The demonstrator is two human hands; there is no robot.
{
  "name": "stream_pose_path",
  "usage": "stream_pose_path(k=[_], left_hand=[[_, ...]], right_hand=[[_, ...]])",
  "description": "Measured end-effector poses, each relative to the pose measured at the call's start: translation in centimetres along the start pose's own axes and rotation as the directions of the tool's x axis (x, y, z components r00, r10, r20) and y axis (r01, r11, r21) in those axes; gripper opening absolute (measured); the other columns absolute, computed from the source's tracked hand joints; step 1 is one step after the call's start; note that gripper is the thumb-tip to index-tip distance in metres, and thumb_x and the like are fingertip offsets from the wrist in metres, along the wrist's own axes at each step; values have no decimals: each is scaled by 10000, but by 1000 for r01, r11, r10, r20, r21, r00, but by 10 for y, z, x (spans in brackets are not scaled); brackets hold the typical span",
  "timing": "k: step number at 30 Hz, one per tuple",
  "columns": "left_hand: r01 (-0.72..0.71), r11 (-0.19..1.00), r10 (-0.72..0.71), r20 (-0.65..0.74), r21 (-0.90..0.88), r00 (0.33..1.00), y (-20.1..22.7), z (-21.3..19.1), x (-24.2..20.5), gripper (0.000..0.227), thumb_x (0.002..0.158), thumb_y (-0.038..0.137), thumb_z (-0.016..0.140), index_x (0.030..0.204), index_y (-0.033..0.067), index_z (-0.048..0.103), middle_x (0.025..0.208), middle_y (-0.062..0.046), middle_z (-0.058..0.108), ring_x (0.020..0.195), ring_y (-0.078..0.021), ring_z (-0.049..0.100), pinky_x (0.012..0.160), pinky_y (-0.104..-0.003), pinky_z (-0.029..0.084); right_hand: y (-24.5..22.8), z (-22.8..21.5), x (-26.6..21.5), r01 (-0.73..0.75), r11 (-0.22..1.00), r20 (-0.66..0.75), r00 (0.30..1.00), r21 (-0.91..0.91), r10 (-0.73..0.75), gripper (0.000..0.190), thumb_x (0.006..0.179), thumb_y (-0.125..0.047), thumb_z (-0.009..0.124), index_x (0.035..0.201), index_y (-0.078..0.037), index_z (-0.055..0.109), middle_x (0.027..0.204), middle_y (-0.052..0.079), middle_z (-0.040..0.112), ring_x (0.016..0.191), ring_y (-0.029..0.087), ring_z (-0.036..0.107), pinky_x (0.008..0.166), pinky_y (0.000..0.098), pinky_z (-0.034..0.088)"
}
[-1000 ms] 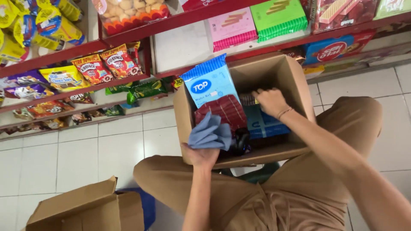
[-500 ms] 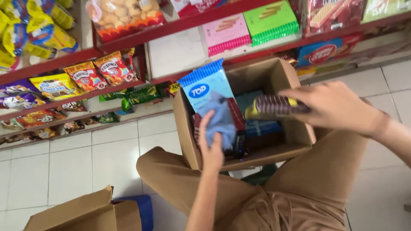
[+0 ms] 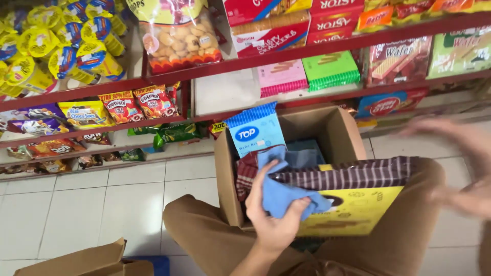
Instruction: Cleaning and organizing various snack packages into a box and onto shelves in a grocery store.
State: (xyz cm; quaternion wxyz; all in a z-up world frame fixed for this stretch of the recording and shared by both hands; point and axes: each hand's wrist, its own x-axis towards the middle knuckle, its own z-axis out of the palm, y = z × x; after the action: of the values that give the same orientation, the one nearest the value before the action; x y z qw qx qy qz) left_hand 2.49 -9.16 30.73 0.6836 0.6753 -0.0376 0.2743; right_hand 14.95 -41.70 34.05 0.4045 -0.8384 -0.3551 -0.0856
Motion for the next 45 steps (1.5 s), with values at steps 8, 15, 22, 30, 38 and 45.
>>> stream_pose_path(k=[8, 15, 22, 30, 38, 45], left_hand=[[215, 927, -247, -69, -308, 966, -3, -2, 0, 582, 906, 70, 712, 1438, -67, 522, 926, -117, 698, 749, -109, 644, 701, -252, 527], [-299, 920, 275, 126, 253, 953, 28, -3, 32, 578, 823, 76, 759, 1372, 15, 594, 1333, -236, 584, 1207, -334, 648, 1030, -393, 552], [-235, 914, 112, 349, 332, 931, 23, -14, 27, 645, 816, 9, 671, 1451, 94, 598, 1430, -277, 569, 1260, -430, 671, 1059, -425, 575], [-440, 825, 190, 560, 354, 807, 9, -39, 2, 705, 717, 114, 736, 1409, 47, 614, 1296, -276, 606, 1195, -481, 646, 1106, -543, 526], [-308, 793, 194, 260, 526, 946, -25, -51, -24, 650, 697, 136, 756, 1334, 39, 668, 1270, -281, 594, 1153, -421, 639, 1022, -483, 532], [-297, 720, 273, 137, 627, 952, 54, 12, 28, 635, 841, 143, 785, 1419, -25, 584, 1459, -243, 460, 1450, -470, 451, 1273, -567, 344]], right_hand=[[35, 160, -146, -336, 486, 122, 899, 807, 421, 653, 840, -2, 736, 1440, 42, 480, 1333, 195, 650, 1214, 288, 638, 999, 432, 537], [-7, 168, -100, -73, 193, -43, 843, 978, 536, 510, 960, 28, 630, 1450, 44, 489, 1312, 201, 667, 1152, 312, 683, 916, 431, 592], [-29, 137, -60, -89, 154, -13, 829, 984, 560, 439, 1014, -70, 605, 1417, 89, 533, 1307, 212, 673, 1134, 298, 697, 914, 413, 596], [-34, 112, -45, 116, 224, -218, 829, 968, 514, 376, 1083, -123, 665, 1373, 69, 522, 1320, 213, 662, 1152, 286, 701, 941, 394, 596], [-51, 93, -48, 171, 312, -332, 733, 935, 593, 352, 1111, -73, 634, 1403, 79, 510, 1348, 210, 657, 1173, 285, 696, 1010, 379, 589], [-81, 148, -62, -188, 666, -279, 802, 721, 528, 381, 1008, -63, 631, 1352, 55, 518, 1226, 125, 684, 1064, 164, 677, 925, 293, 564]])
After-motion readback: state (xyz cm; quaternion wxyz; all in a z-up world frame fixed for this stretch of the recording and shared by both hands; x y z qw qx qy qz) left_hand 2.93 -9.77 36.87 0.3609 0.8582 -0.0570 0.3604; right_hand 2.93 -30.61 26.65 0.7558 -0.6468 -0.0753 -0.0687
